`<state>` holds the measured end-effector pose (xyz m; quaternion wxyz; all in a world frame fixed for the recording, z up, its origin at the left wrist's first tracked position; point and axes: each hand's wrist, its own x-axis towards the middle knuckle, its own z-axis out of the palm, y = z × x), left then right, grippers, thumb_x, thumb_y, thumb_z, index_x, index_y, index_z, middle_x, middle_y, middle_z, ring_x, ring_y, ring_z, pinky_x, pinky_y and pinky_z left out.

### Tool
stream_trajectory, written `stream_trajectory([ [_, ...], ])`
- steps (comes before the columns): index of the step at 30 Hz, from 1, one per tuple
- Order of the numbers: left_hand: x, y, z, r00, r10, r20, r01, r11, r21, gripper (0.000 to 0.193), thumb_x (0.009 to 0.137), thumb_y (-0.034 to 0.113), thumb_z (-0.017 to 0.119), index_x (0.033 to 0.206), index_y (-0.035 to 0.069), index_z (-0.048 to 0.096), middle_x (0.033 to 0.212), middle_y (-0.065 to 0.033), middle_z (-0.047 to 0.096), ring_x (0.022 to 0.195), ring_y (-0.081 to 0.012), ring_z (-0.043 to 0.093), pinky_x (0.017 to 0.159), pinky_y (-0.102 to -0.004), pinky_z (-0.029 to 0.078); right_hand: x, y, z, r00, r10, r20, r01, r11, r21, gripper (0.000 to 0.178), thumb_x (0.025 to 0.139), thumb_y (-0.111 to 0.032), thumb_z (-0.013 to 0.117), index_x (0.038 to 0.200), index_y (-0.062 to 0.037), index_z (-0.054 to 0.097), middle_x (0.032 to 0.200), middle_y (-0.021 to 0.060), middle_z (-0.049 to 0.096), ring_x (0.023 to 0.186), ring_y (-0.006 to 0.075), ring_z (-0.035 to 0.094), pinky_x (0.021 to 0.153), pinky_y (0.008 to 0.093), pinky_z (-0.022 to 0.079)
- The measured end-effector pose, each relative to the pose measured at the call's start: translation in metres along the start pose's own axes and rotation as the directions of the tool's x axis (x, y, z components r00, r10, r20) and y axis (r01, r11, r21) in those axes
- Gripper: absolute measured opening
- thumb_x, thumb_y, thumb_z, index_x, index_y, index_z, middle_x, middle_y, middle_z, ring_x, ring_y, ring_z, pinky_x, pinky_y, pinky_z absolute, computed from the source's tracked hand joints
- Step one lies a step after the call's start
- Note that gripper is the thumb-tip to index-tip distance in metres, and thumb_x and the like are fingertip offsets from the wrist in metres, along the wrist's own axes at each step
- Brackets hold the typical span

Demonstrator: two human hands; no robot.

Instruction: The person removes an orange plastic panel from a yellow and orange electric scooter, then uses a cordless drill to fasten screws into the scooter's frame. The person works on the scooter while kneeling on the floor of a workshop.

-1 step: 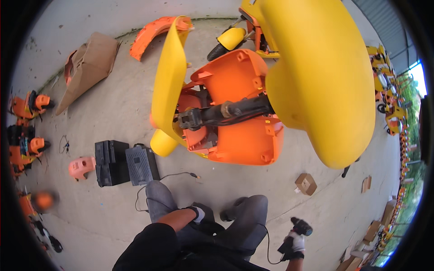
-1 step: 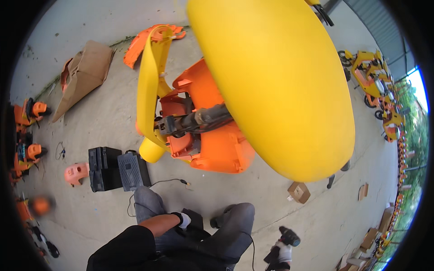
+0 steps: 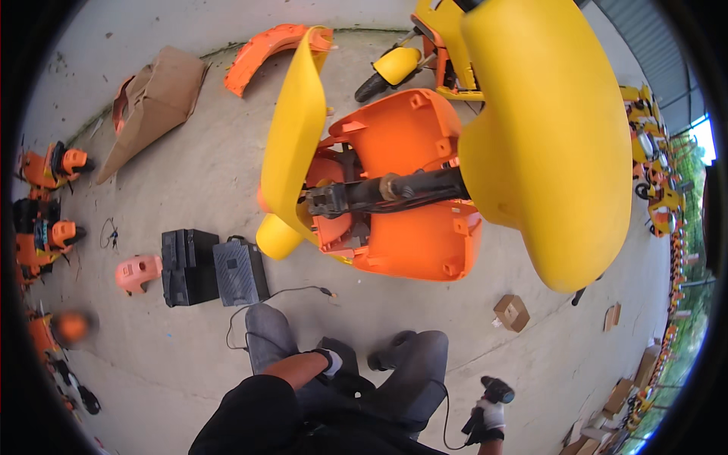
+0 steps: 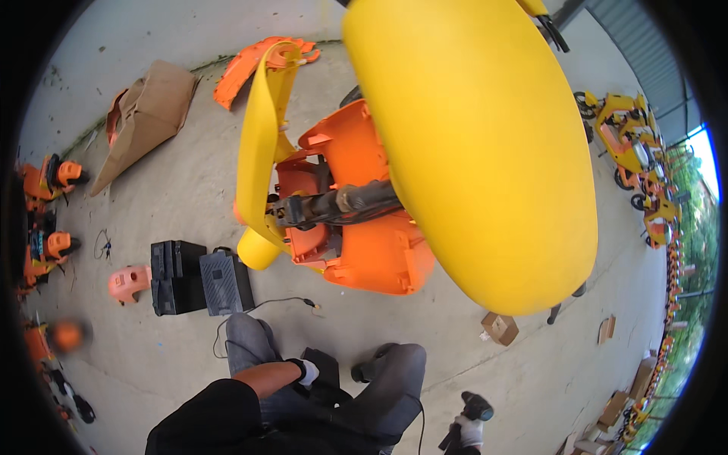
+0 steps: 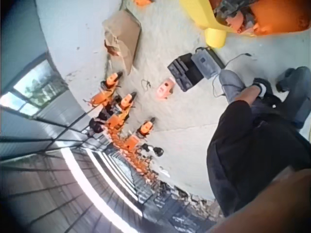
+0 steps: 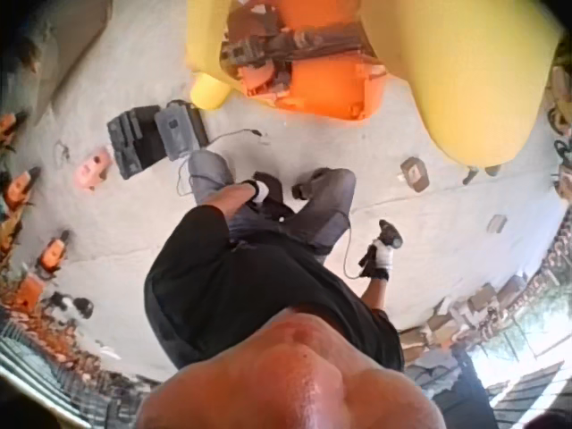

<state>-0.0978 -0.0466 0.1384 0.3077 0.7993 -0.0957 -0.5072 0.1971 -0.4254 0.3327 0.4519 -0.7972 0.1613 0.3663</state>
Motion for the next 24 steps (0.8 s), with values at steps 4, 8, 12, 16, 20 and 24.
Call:
stream_trajectory([
  [4,0.002,0.053,0.049,0.993,-0.120,-0.020,0.114,0.974,-0.198,0.030,0.082,0.025,0.063,0.104,0.008,0.074,0.109,-0.0156,0.071,0.102,-0.0323,0.068,0.087,-0.0412,0.053,-0.030,0.053,-0.067,0.932,0.358,-0.060,-0.343,0.813,-0.471,0.022,0.071,0.001,0.069,0.088,-0.0050,0.055,0.068,0.0066,0.056,0.052,0.0247,0.060,0.047,0.0371,0.052],
  [8,-0.045,0.089,0.061,0.908,-0.394,-0.143,0.287,0.833,-0.473,0.029,0.088,0.016,0.051,0.103,0.008,0.074,0.106,-0.0171,0.071,0.099,-0.0336,0.069,0.083,-0.0437,0.055,-0.048,0.055,-0.092,0.866,0.499,0.003,-0.382,0.665,-0.641,0.014,0.074,-0.002,0.071,0.081,-0.0023,0.059,0.067,0.0093,0.062,0.057,0.0249,0.066,0.050,0.0376,0.053],
  [12,-0.103,0.091,0.056,0.811,-0.542,-0.223,0.302,0.713,-0.633,0.026,0.087,0.023,0.059,0.098,0.006,0.075,0.099,-0.0192,0.071,0.094,-0.0367,0.068,0.081,-0.0458,0.054,-0.059,0.004,-0.066,0.824,0.566,0.031,-0.303,0.486,-0.820,0.013,0.076,-0.005,0.070,0.087,0.0004,0.065,0.074,0.0101,0.067,0.061,0.0217,0.067,0.054,0.0349,0.053],
  [16,-0.169,0.083,0.036,0.692,-0.643,-0.328,0.227,0.625,-0.747,0.039,0.088,0.039,0.063,0.096,0.002,0.071,0.098,-0.0227,0.069,0.095,-0.0394,0.066,0.084,-0.0464,0.052,-0.061,-0.041,-0.033,0.883,0.468,0.047,-0.159,0.390,-0.907,0.014,0.076,-0.011,0.073,0.078,0.0005,0.067,0.069,0.0100,0.068,0.060,0.0209,0.068,0.054,0.0350,0.052],
  [20,-0.274,0.076,0.025,0.559,-0.707,-0.434,0.118,0.585,-0.802,0.045,0.091,0.044,0.059,0.096,0.000,0.069,0.095,-0.0236,0.068,0.093,-0.0408,0.065,0.085,-0.0468,0.051,-0.081,-0.077,0.019,0.936,0.327,0.128,0.030,0.291,-0.956,0.018,0.072,-0.014,0.071,0.082,0.0010,0.067,0.069,0.0118,0.069,0.059,0.0215,0.067,0.057,0.0364,0.053],
  [24,-0.372,0.063,0.038,0.454,-0.748,-0.484,-0.066,0.513,-0.856,0.050,0.090,0.048,0.058,0.095,-0.001,0.069,0.091,-0.0244,0.068,0.090,-0.0411,0.065,0.083,-0.0481,0.050,-0.102,-0.089,0.054,0.955,0.177,0.238,0.235,0.036,-0.971,0.037,0.068,-0.023,0.073,0.101,-0.0053,0.070,0.093,0.0173,0.072,0.091,0.0321,0.069,0.078,0.0399,0.054],
])
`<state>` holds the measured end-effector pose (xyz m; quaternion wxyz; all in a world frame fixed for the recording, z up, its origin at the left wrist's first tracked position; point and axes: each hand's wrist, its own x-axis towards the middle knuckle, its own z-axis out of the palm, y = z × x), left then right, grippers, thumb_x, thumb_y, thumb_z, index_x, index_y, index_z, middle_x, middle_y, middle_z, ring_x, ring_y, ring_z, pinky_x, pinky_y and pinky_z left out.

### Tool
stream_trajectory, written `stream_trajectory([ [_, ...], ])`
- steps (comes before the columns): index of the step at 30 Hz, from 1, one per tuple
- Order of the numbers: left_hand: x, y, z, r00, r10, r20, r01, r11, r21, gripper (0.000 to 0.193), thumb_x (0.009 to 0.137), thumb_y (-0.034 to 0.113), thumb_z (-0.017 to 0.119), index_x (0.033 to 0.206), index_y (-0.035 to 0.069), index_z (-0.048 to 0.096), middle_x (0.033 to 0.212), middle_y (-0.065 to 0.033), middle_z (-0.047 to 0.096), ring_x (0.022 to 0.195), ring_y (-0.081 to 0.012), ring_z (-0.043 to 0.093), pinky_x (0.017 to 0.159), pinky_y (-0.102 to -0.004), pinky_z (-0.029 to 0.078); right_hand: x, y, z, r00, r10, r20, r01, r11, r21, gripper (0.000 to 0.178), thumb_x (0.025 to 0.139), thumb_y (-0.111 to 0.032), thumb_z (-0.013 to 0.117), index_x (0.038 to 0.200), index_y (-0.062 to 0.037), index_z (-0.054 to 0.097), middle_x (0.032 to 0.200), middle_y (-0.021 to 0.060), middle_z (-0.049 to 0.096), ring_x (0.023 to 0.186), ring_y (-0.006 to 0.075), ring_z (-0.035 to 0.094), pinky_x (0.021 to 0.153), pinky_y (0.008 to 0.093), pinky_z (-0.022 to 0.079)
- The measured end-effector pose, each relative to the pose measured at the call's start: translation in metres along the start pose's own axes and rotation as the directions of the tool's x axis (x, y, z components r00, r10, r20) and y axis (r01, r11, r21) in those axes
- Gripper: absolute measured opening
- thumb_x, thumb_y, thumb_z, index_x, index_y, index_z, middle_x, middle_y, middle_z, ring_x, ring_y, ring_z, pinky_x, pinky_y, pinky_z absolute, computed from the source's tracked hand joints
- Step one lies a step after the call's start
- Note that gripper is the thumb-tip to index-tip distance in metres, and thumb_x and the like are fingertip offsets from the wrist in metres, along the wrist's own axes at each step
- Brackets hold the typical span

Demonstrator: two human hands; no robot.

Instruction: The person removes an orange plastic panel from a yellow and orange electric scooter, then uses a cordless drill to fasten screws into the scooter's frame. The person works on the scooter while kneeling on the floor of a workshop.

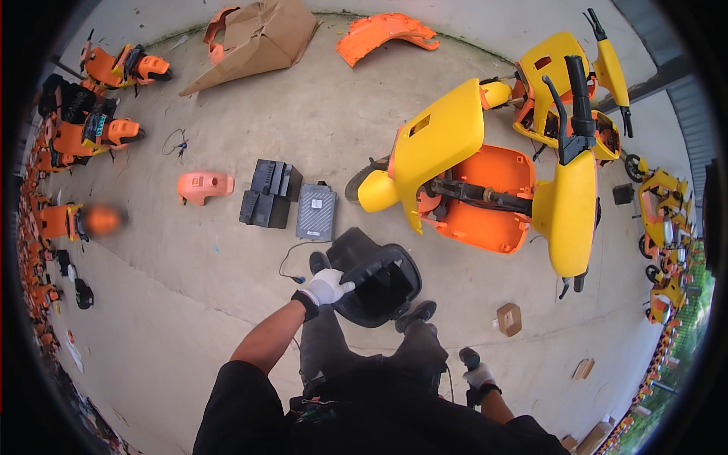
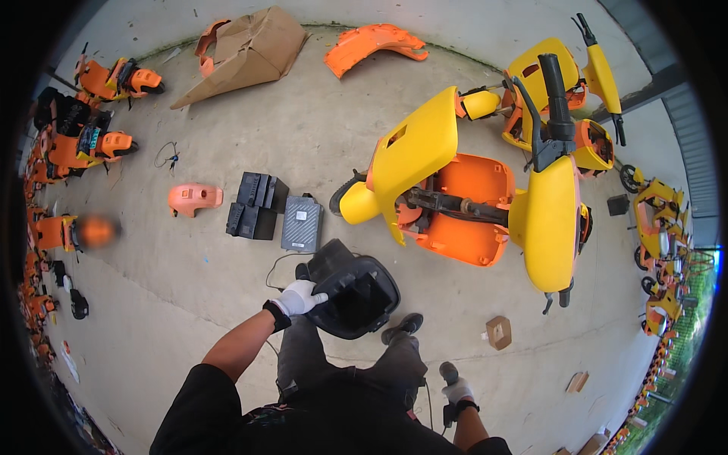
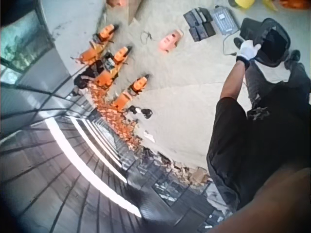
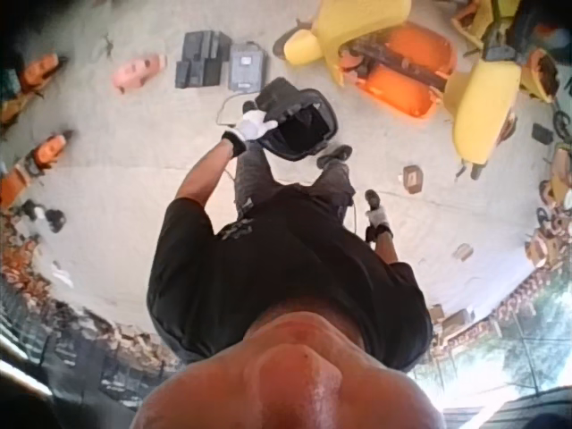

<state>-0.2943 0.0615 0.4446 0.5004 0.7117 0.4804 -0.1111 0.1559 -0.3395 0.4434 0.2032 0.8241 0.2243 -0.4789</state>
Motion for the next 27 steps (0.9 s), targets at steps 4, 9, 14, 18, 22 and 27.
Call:
stream_trajectory([
  [4,-0.051,-0.017,-0.070,0.982,-0.148,-0.116,0.148,0.989,-0.003,0.052,0.089,0.050,0.059,0.094,0.000,0.069,0.091,-0.0249,0.068,0.089,-0.0420,0.065,0.082,-0.0487,0.050,-0.041,-0.080,-0.014,1.000,-0.005,0.011,0.005,0.999,-0.054,0.041,0.068,-0.023,0.072,0.108,-0.0105,0.070,0.100,0.0155,0.072,0.098,0.0321,0.068,0.083,0.0400,0.054],
  [9,-0.112,-0.027,-0.155,0.924,-0.224,-0.311,0.193,0.973,-0.128,0.044,0.090,0.046,0.060,0.095,0.004,0.070,0.090,-0.0235,0.069,0.090,-0.0415,0.065,0.080,-0.0489,0.050,-0.074,-0.172,-0.015,0.998,-0.062,0.029,0.060,0.997,0.055,0.031,0.069,-0.022,0.071,0.094,-0.0033,0.071,0.075,0.0128,0.071,0.068,0.0229,0.069,0.065,0.0367,0.055],
  [14,-0.145,-0.078,-0.222,0.828,-0.293,-0.478,0.249,0.956,-0.155,0.044,0.089,0.044,0.062,0.093,0.001,0.070,0.090,-0.0242,0.068,0.089,-0.0425,0.065,0.078,-0.0490,0.050,-0.080,-0.252,-0.025,0.985,-0.143,0.092,0.128,0.980,0.155,0.029,0.069,-0.022,0.072,0.086,0.0020,0.068,0.072,0.0107,0.069,0.064,0.0210,0.067,0.063,0.0349,0.054],
  [18,-0.162,-0.124,-0.276,0.750,-0.372,-0.547,0.231,0.922,-0.310,0.043,0.089,0.040,0.064,0.092,-0.002,0.069,0.087,-0.0233,0.070,0.085,-0.0393,0.067,0.074,-0.0450,0.051,-0.085,-0.324,-0.053,0.970,-0.198,0.142,0.179,0.974,0.140,0.030,0.068,-0.025,0.076,0.084,-0.0005,0.070,0.073,0.0105,0.070,0.065,0.0214,0.067,0.063,0.0348,0.054],
  [22,-0.174,-0.168,-0.331,0.695,-0.452,-0.559,0.181,0.863,-0.472,0.040,0.090,0.033,0.065,0.096,-0.006,0.069,0.080,-0.0171,0.072,0.071,-0.0241,0.068,0.067,-0.0368,0.051,-0.049,-0.399,-0.083,0.943,-0.157,0.293,0.144,0.988,0.063,0.027,0.066,-0.024,0.075,0.082,-0.0022,0.071,0.075,0.0105,0.070,0.067,0.0218,0.068,0.064,0.0356,0.053],
  [27,-0.123,-0.137,-0.414,0.673,-0.597,-0.437,0.271,0.748,-0.605,0.033,0.092,0.026,0.064,0.089,-0.006,0.069,0.074,-0.0010,0.066,0.063,-0.0096,0.055,0.058,-0.0289,0.045,0.024,-0.480,-0.116,0.903,-0.137,0.407,0.219,0.962,-0.161,0.027,0.067,-0.021,0.074,0.086,-0.0023,0.073,0.079,0.0089,0.072,0.067,0.0216,0.068,0.062,0.0357,0.053],
])
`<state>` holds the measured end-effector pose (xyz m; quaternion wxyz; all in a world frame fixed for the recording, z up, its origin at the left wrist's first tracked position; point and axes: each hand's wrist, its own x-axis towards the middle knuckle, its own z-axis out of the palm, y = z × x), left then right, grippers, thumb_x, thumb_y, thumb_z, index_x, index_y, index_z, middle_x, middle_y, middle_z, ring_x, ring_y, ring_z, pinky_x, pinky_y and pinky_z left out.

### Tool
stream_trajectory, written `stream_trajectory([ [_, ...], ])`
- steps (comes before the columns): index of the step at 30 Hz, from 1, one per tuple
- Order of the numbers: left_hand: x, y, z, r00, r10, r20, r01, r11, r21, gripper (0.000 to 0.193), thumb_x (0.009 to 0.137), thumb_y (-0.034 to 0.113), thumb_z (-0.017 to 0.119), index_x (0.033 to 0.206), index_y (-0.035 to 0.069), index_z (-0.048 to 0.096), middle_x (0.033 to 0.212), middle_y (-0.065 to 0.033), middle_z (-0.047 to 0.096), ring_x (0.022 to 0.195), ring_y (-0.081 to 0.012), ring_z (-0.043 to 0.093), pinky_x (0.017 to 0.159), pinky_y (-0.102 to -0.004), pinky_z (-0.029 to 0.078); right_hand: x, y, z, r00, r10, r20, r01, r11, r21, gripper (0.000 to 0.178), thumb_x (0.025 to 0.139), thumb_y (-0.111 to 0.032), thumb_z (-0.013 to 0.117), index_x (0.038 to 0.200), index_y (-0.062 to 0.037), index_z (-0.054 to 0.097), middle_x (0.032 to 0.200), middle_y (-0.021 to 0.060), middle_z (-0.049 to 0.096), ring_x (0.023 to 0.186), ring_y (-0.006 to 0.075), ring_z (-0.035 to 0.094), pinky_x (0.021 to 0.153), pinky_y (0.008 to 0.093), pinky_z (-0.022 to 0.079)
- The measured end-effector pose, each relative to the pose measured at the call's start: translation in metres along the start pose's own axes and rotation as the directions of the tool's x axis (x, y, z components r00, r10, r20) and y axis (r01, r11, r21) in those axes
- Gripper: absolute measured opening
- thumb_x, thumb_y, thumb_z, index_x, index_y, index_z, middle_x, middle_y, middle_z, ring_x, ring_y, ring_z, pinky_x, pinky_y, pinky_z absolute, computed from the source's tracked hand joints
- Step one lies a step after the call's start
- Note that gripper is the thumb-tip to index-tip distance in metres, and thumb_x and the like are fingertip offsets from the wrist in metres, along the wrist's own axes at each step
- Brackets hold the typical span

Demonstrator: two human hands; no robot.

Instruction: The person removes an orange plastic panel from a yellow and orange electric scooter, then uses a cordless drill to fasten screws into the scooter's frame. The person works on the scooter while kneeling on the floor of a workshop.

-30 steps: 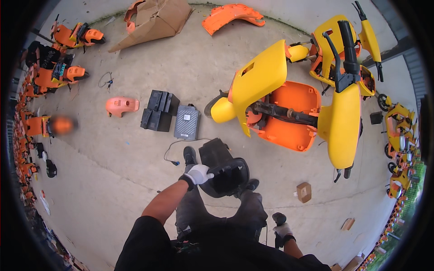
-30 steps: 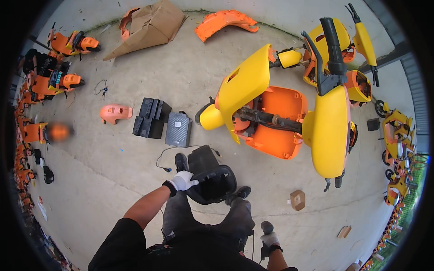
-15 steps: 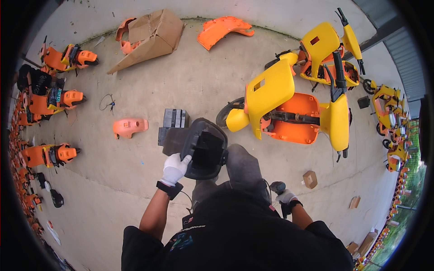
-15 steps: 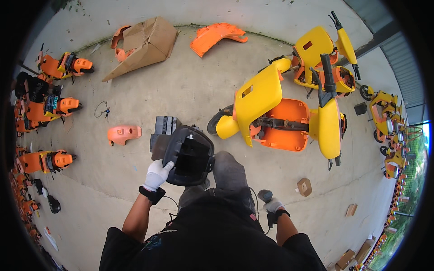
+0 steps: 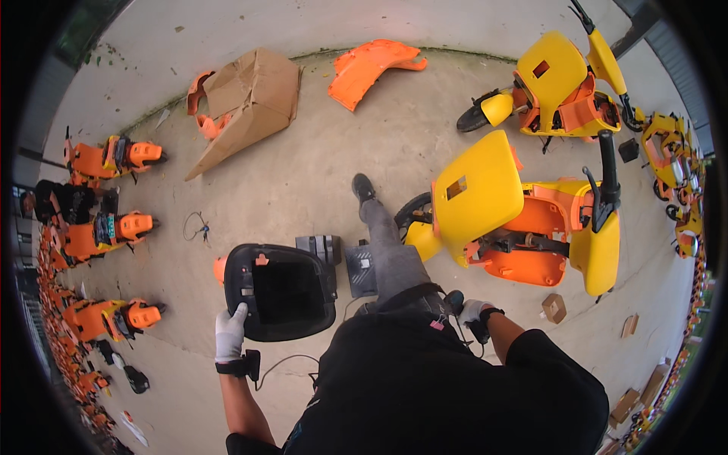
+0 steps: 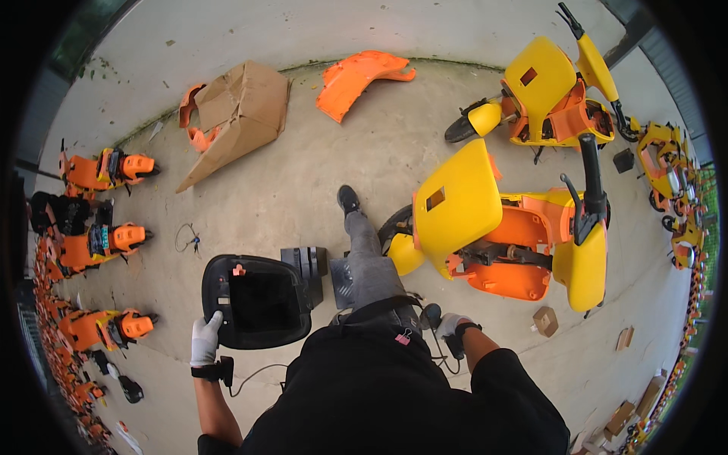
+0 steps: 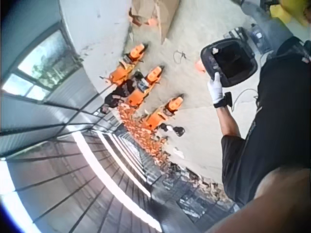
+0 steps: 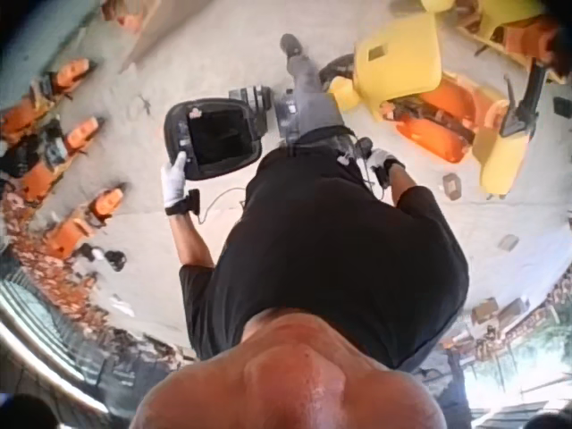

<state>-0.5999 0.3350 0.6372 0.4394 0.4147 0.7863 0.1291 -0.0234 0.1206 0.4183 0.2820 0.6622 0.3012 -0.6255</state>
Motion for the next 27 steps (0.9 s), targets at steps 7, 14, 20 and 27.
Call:
stream_trajectory([
  [7,0.130,0.132,0.018,0.988,-0.139,0.070,0.130,0.985,0.113,0.036,0.092,0.033,0.064,0.080,0.000,0.065,0.056,0.0014,0.052,0.042,-0.0104,0.046,0.038,-0.0275,0.032,0.044,-0.094,-0.096,0.990,0.029,0.136,-0.045,0.993,0.112,0.032,0.064,-0.018,0.069,0.090,-0.0006,0.072,0.084,0.0148,0.071,0.078,0.0291,0.069,0.070,0.0415,0.052],
  [14,0.231,0.322,0.068,0.964,0.116,0.240,-0.162,0.970,0.180,0.033,0.094,0.025,0.062,0.093,-0.007,0.069,0.076,-0.0041,0.068,0.065,-0.0118,0.059,0.059,-0.0310,0.047,0.005,-0.148,-0.184,0.987,0.081,0.139,-0.110,0.970,0.216,0.026,0.073,-0.015,0.064,0.094,-0.0007,0.073,0.086,0.0148,0.072,0.077,0.0285,0.071,0.067,0.0404,0.053],
  [20,0.298,0.488,0.135,0.759,0.509,0.406,-0.630,0.732,0.258,0.031,0.095,0.023,0.061,0.101,-0.007,0.067,0.079,-0.0139,0.071,0.071,-0.0159,0.063,0.068,-0.0343,0.050,-0.011,-0.189,-0.202,0.992,0.106,0.070,-0.127,0.795,0.593,0.023,0.068,-0.017,0.069,0.084,-0.0017,0.074,0.079,0.0126,0.071,0.071,0.0239,0.068,0.065,0.0383,0.052],
  [27,0.360,0.664,0.226,0.478,0.598,0.643,-0.858,0.476,0.195,0.031,0.094,0.024,0.062,0.099,-0.006,0.067,0.080,-0.0169,0.071,0.071,-0.0212,0.067,0.069,-0.0346,0.050,0.044,-0.247,-0.153,0.989,0.146,0.014,-0.069,0.381,0.922,0.033,0.064,-0.021,0.078,0.090,-0.0011,0.071,0.082,0.0097,0.071,0.071,0.0204,0.065,0.064,0.0352,0.052],
])
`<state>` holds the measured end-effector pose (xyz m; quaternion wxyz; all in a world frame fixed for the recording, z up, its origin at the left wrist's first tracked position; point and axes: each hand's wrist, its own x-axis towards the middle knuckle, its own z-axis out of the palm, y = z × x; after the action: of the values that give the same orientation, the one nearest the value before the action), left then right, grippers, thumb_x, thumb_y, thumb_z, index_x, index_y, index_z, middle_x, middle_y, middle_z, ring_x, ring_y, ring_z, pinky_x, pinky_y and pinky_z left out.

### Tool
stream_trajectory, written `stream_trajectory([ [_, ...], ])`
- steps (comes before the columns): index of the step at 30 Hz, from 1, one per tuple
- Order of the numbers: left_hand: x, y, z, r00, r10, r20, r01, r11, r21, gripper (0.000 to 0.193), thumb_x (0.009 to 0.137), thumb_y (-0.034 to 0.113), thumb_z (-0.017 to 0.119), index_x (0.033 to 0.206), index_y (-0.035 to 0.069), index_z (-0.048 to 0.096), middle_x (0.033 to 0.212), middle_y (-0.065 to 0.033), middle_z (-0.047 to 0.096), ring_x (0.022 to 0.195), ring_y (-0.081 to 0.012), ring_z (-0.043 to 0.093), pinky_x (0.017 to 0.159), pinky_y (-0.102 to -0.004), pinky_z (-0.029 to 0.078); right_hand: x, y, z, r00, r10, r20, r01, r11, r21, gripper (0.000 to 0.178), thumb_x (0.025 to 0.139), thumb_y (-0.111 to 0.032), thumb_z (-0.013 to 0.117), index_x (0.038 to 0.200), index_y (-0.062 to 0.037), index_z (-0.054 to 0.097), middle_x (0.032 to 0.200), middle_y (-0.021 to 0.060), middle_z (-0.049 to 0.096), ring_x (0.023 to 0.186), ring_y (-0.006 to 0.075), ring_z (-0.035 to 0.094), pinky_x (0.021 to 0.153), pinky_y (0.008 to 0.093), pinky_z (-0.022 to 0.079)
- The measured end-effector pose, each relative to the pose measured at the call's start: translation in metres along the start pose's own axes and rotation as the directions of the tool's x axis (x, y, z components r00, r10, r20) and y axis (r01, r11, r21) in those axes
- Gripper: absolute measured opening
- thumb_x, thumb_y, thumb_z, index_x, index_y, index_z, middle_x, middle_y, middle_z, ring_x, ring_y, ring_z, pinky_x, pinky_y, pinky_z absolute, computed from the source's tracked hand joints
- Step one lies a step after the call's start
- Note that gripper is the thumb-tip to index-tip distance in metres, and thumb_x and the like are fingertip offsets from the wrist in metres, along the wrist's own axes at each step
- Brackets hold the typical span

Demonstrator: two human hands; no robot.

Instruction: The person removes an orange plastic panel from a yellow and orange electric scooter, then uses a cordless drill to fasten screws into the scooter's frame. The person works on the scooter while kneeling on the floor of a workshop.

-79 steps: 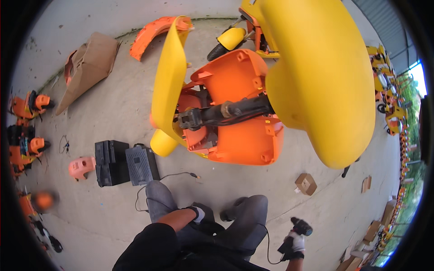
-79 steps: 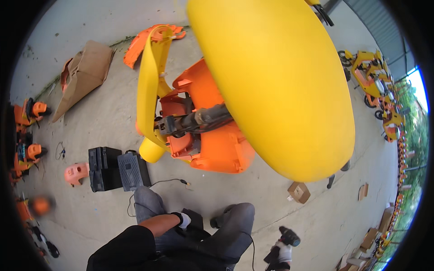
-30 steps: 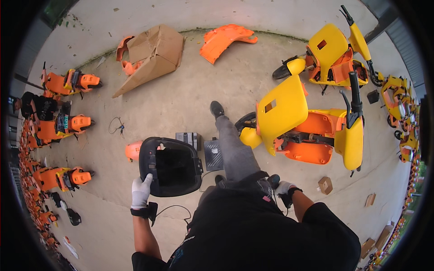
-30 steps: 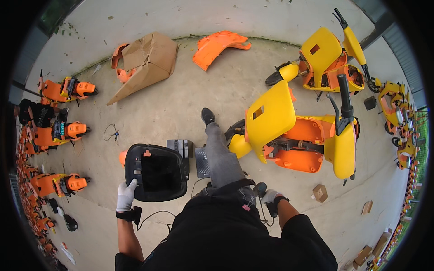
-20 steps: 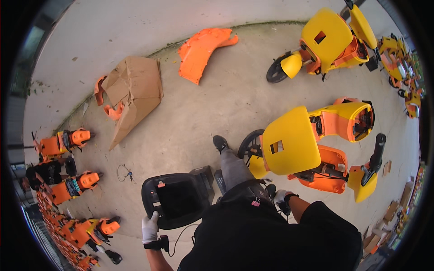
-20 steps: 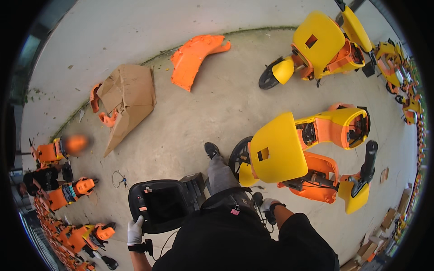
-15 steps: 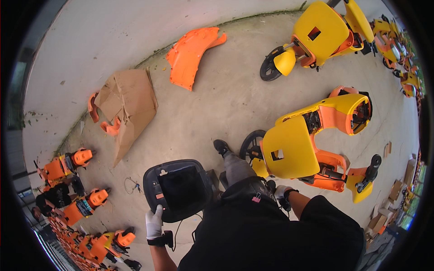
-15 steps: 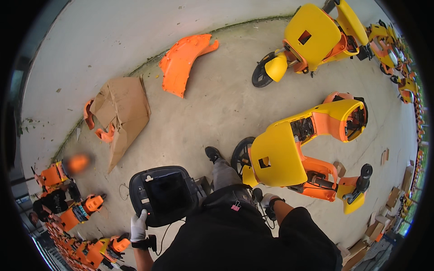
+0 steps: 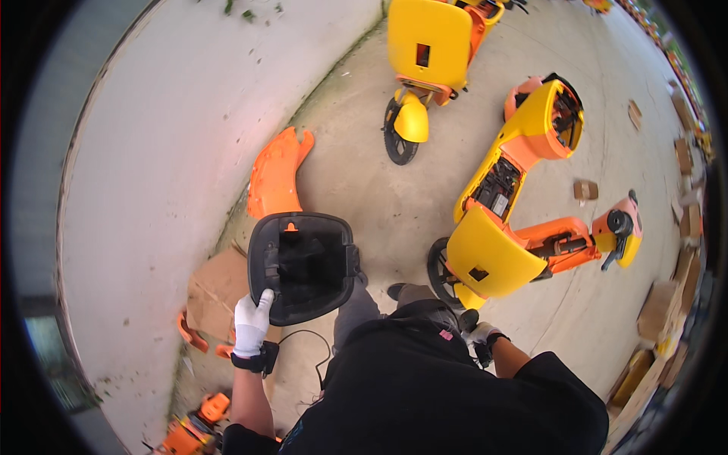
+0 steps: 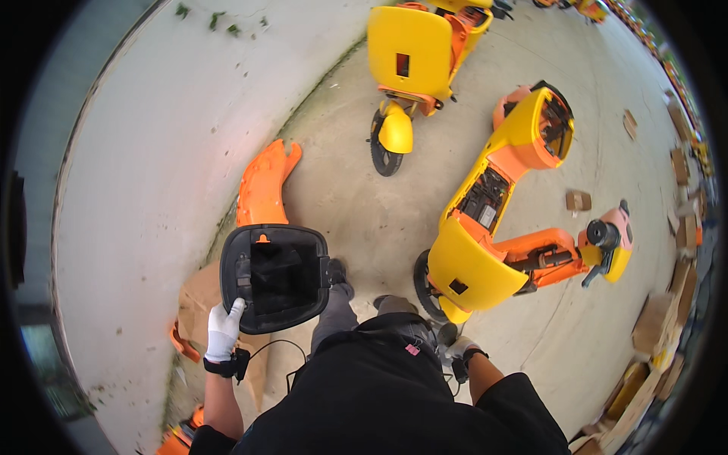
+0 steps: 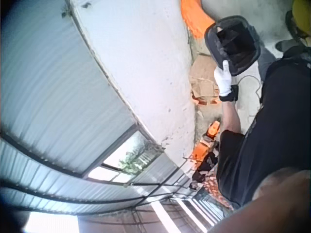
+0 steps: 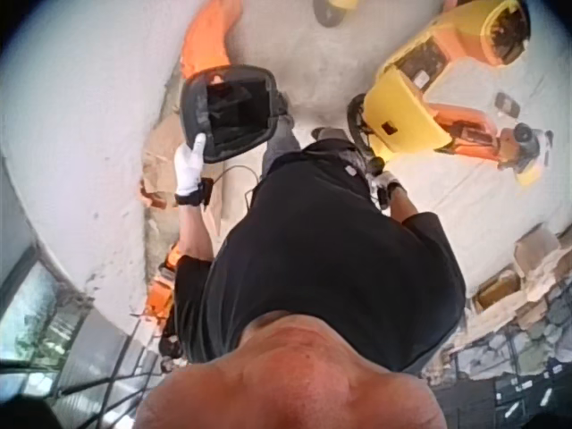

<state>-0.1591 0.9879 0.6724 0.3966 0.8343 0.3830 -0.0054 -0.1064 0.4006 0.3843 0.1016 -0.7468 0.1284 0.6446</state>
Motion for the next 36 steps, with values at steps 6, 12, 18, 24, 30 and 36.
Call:
stream_trajectory([
  [6,0.160,0.035,0.028,0.933,0.109,0.343,-0.158,0.980,0.121,0.034,0.093,0.028,0.065,0.103,-0.004,0.068,0.084,-0.0180,0.072,0.076,-0.0223,0.069,0.072,-0.0346,0.051,-0.023,-0.039,0.088,0.985,0.160,-0.060,-0.110,0.863,0.493,0.033,0.061,-0.020,0.081,0.086,0.0005,0.073,0.079,0.0116,0.070,0.072,0.0196,0.066,0.063,0.0339,0.052],
  [12,0.247,0.103,0.102,0.724,0.167,0.669,-0.509,0.784,0.356,0.052,0.091,0.048,0.058,0.097,-0.002,0.068,0.092,-0.0254,0.068,0.091,-0.0420,0.065,0.080,-0.0478,0.050,-0.036,-0.104,0.156,0.955,0.111,-0.277,0.084,0.791,0.606,0.033,0.068,-0.022,0.075,0.091,0.0006,0.072,0.081,0.0124,0.072,0.073,0.0260,0.070,0.066,0.0368,0.053],
  [18,0.300,0.142,0.187,0.495,0.133,0.858,-0.799,0.458,0.390,0.054,0.091,0.052,0.055,0.099,-0.001,0.068,0.096,-0.0247,0.068,0.095,-0.0408,0.064,0.085,-0.0481,0.049,-0.049,-0.181,0.186,0.967,0.150,-0.208,0.132,0.402,0.906,0.029,0.068,-0.017,0.074,0.088,0.0022,0.068,0.076,0.0132,0.069,0.064,0.0233,0.067,0.061,0.0361,0.053],
  [24,0.333,0.178,0.261,0.286,0.082,0.955,-0.896,0.375,0.237,0.050,0.092,0.049,0.055,0.097,0.002,0.069,0.098,-0.0232,0.068,0.095,-0.0412,0.063,0.085,-0.0484,0.048,-0.055,-0.210,0.155,0.977,0.213,-0.013,-0.053,0.305,0.951,0.024,0.072,-0.010,0.074,0.092,-0.0010,0.066,0.071,0.0119,0.067,0.057,0.0213,0.064,0.055,0.0351,0.053],
  [30,0.346,0.226,0.320,-0.002,0.106,0.994,-0.976,0.215,-0.025,0.043,0.092,0.043,0.057,0.092,0.002,0.069,0.090,-0.0234,0.068,0.089,-0.0405,0.064,0.081,-0.0484,0.050,-0.055,-0.235,0.110,0.939,0.341,-0.046,-0.056,0.284,0.957,0.027,0.070,-0.016,0.070,0.091,0.0004,0.064,0.073,0.0125,0.068,0.061,0.0231,0.067,0.058,0.0358,0.054],
  [36,0.363,0.235,0.389,-0.187,-0.109,0.976,-0.982,-0.021,-0.190,0.041,0.092,0.041,0.055,0.091,0.003,0.069,0.092,-0.0205,0.069,0.090,-0.0376,0.066,0.082,-0.0465,0.051,-0.090,-0.298,0.039,0.782,0.593,-0.192,-0.085,0.407,0.909,0.032,0.071,-0.026,0.065,0.098,-0.0090,0.070,0.094,0.0218,0.069,0.093,0.0397,0.065,0.082,0.0459,0.053],
])
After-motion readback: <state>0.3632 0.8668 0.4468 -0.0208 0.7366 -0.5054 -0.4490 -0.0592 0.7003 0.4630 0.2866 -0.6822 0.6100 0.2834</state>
